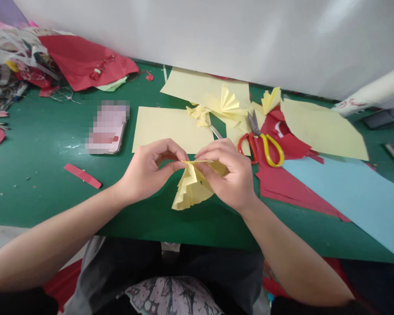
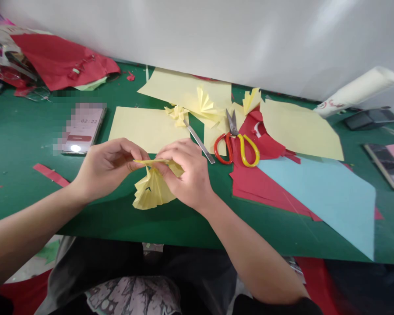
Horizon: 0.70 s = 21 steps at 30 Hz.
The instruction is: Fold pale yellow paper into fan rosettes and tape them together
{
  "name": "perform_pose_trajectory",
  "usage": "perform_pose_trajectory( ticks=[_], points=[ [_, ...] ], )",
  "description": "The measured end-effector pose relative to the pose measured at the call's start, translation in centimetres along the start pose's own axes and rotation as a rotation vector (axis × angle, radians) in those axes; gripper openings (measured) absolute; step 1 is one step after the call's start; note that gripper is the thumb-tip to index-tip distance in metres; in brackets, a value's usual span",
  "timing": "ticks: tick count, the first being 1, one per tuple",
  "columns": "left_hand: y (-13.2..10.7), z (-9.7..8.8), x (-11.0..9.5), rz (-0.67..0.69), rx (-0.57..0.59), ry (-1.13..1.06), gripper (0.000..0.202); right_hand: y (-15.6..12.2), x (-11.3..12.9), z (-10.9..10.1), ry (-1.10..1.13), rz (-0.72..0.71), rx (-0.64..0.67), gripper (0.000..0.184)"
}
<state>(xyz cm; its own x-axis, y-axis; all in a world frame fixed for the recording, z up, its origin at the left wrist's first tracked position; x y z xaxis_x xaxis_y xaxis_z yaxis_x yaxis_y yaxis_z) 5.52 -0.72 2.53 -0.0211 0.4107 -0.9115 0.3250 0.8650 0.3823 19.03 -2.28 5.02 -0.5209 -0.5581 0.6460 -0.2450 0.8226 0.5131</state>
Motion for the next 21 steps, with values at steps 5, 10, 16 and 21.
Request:
perform_pose_trajectory(
  ticks=[5, 10, 16, 21],
  points=[
    [0.09, -0.03, 0.1, 0.006, -0.012, -0.013, 0.009, -0.22, -0.38, -0.27, -0.041, 0.094, -0.051, 0.004],
    [0.09, 0.02, -0.1, 0.024, 0.005, 0.04, 0.008, -0.45, -0.82, -0.68, -0.064, 0.15, -0.135, 0.007],
    [-0.04, 0.48, -0.31, 0.075, 0.094, 0.085, 0.006, -0.29, -0.53, -0.58, -0.005, 0.076, -0.113, 0.006],
    [0.0, 0.59, -0.57, 0.124, 0.126, 0.165, 0.007, -0.27, -0.49, -0.35, 0.031, 0.095, -0.086, 0.007]
  ],
)
Point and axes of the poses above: each hand's wrist, its own y-axis towards the middle knuckle, its own z-axis out of the palm, x = y × z, the point moved 6 cm from there along y, towards the middle knuckle, and after that the axes turned 6 degrees about z, right-handed, at the moved point
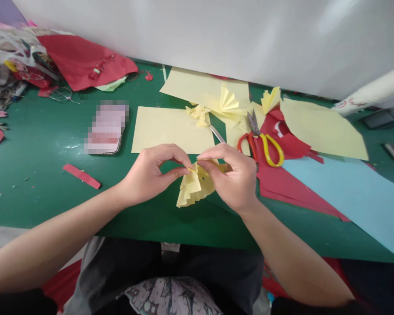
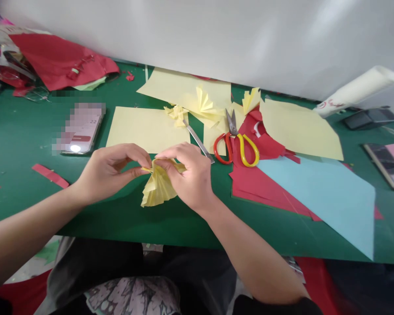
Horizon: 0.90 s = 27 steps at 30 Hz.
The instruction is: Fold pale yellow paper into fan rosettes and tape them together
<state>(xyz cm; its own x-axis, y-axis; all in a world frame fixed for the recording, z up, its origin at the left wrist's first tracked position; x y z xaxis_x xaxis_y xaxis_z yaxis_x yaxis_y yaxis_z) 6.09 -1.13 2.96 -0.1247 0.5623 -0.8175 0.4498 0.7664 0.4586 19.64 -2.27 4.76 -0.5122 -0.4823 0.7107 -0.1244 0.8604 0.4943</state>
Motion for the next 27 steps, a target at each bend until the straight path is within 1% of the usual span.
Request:
perform_pose_trajectory(
  ticks=[3, 6, 11, 13, 16, 18, 24, 27],
  points=[
    [0.1, 0.0, -0.6, 0.061, 0.011, 0.069, 0.008, -0.1, -0.2, 0.0, 0.014, 0.032, 0.006, 0.006],
    [0.1, 0.1, -1.3, 0.157, 0.019, 0.158, 0.01, -0.2, -0.3, 0.1, 0.043, 0.026, 0.015, 0.009],
    [0.0, -0.2, -2.1, 0.331, -0.053, 0.298, 0.014, -0.3, -0.6, -0.2, 0.14, 0.053, -0.034, 0.015],
    [-0.1, -0.3, -2.3, 0.374, -0.069, 0.342, 0.015, -0.3, -0.8, -0.3, 0.164, 0.064, -0.073, 0.017],
    [0.0, -0.2, -2.2, 0.376, -0.057, 0.374, 0.017, -0.5, -1.0, -0.5, 0.177, 0.08, -0.13, 0.018],
    [0.0, -0.2, -2.2, 0.369, -0.05, 0.388, 0.018, -0.6, -1.0, -0.5, 0.184, 0.086, -0.144, 0.018],
    [-0.1, -0.3, -2.2, 0.379, -0.107, 0.508, 0.013, -0.5, -1.2, -0.5, 0.214, 0.09, -0.146, 0.02],
    [-0.1, -0.3, -2.3, 0.413, -0.128, 0.595, 0.014, -0.5, -1.2, -0.4, 0.232, 0.094, -0.129, 0.021]
  ],
)
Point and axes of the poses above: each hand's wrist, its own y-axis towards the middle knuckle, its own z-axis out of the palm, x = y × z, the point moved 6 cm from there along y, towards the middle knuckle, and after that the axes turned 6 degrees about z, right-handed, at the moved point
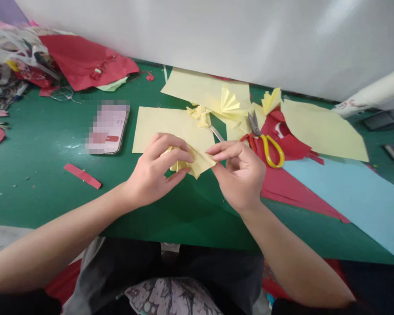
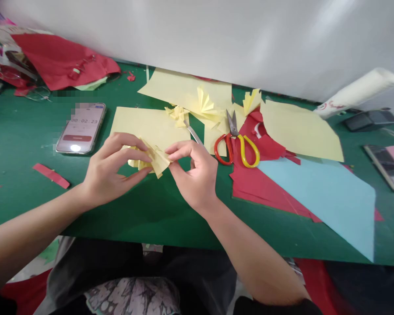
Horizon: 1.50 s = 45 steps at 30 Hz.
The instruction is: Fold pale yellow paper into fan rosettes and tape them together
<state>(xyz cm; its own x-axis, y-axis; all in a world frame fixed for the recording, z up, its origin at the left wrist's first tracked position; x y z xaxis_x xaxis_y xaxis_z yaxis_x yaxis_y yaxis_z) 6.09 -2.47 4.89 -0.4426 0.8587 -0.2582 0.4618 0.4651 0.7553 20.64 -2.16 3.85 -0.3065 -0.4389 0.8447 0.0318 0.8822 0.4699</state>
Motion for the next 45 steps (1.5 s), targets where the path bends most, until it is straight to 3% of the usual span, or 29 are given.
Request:
perform_pose_trajectory(
  ticks=[4, 11, 18, 24, 31, 36, 41, 45],
  points=[
    [0.1, -0.2, -0.1, 0.033, -0.023, 0.048, 0.012, 0.0, 0.2, 0.4, 0.008, -0.009, 0.088, 0.021],
    [-0.1, -0.4, -0.7, 0.127, -0.072, 0.059, 0.014, -0.3, 1.9, 0.8, -0.127, -0.266, 0.134, 0.021],
    [-0.2, -0.6, -1.0, 0.172, -0.104, 0.09, 0.009, -0.3, 2.1, 1.5, -0.101, -0.271, 0.207, 0.018],
    [-0.3, -1.1, -0.9, 0.175, -0.184, 0.127, 0.014, -0.4, 2.6, 1.4, -0.204, -0.349, 0.199, 0.023],
    [-0.3, -1.8, -1.1, 0.208, -0.233, 0.124, 0.014, 0.0, 1.4, 0.3, -0.187, -0.181, 0.033, 0.024],
    [-0.5, -1.7, -1.5, 0.3, -0.241, 0.172, 0.013, -0.3, 0.4, 0.4, -0.073, -0.004, 0.089, 0.029],
    [-0.7, -1.5, -1.4, 0.29, -0.205, 0.211, 0.011, -0.4, 1.0, 0.7, 0.003, -0.049, 0.177, 0.028],
    [-0.7, -1.3, -1.3, 0.272, -0.19, 0.232, 0.011, -0.3, 1.2, 0.6, -0.001, -0.077, 0.155, 0.023]
  ],
)
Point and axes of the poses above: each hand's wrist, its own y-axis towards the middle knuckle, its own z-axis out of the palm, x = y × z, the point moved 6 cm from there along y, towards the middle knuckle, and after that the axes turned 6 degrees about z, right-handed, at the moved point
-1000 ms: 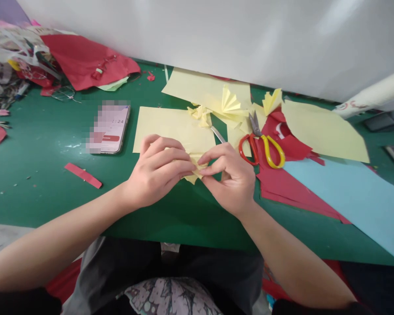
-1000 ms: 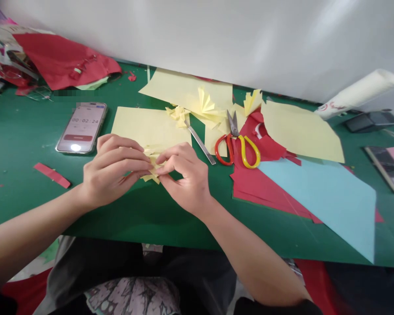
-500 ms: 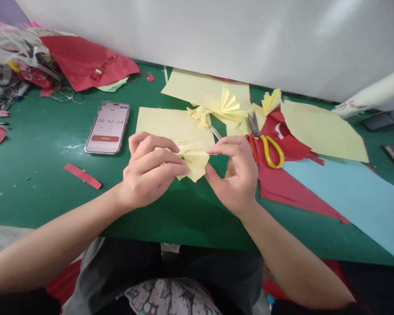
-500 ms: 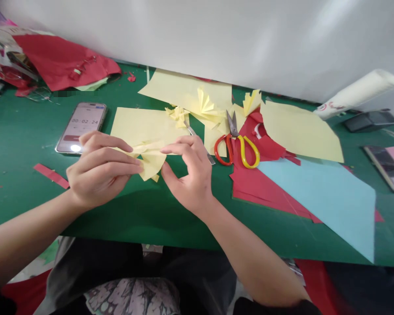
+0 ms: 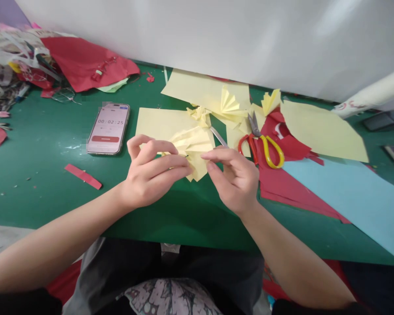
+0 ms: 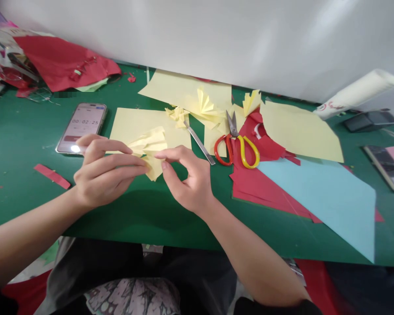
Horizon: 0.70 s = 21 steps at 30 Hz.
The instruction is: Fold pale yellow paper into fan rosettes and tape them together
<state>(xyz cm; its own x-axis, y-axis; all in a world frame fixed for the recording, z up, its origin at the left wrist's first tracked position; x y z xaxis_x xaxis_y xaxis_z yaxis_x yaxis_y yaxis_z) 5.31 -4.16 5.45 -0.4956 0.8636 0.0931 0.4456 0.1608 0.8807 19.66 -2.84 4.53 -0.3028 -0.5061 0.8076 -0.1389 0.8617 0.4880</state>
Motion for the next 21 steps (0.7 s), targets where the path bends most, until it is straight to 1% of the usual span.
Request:
perform_pose_trajectory(
  ticks=[5, 9, 15, 17, 21],
  points=[
    [-0.07, 0.12, 0.02, 0.011, 0.006, -0.003, 0.016, 0.06, 0.01, 0.01, -0.012, 0.005, -0.019, 0.019],
    [-0.12, 0.01, -0.17, 0.043, -0.002, -0.037, 0.013, 0.15, -0.14, -0.08, -0.049, 0.02, -0.034, 0.016],
    [-0.02, 0.12, -0.44, 0.074, 0.03, -0.053, 0.01, 0.13, -0.55, -0.29, -0.117, 0.076, -0.082, 0.015],
    [0.03, 0.23, -0.38, 0.065, 0.036, -0.03, 0.01, 0.07, -0.55, -0.26, -0.119, 0.081, -0.078, 0.016],
    [0.15, 0.37, -0.03, -0.002, 0.035, 0.023, 0.011, -0.02, -0.48, -0.26, -0.15, 0.071, -0.075, 0.017]
  ],
)
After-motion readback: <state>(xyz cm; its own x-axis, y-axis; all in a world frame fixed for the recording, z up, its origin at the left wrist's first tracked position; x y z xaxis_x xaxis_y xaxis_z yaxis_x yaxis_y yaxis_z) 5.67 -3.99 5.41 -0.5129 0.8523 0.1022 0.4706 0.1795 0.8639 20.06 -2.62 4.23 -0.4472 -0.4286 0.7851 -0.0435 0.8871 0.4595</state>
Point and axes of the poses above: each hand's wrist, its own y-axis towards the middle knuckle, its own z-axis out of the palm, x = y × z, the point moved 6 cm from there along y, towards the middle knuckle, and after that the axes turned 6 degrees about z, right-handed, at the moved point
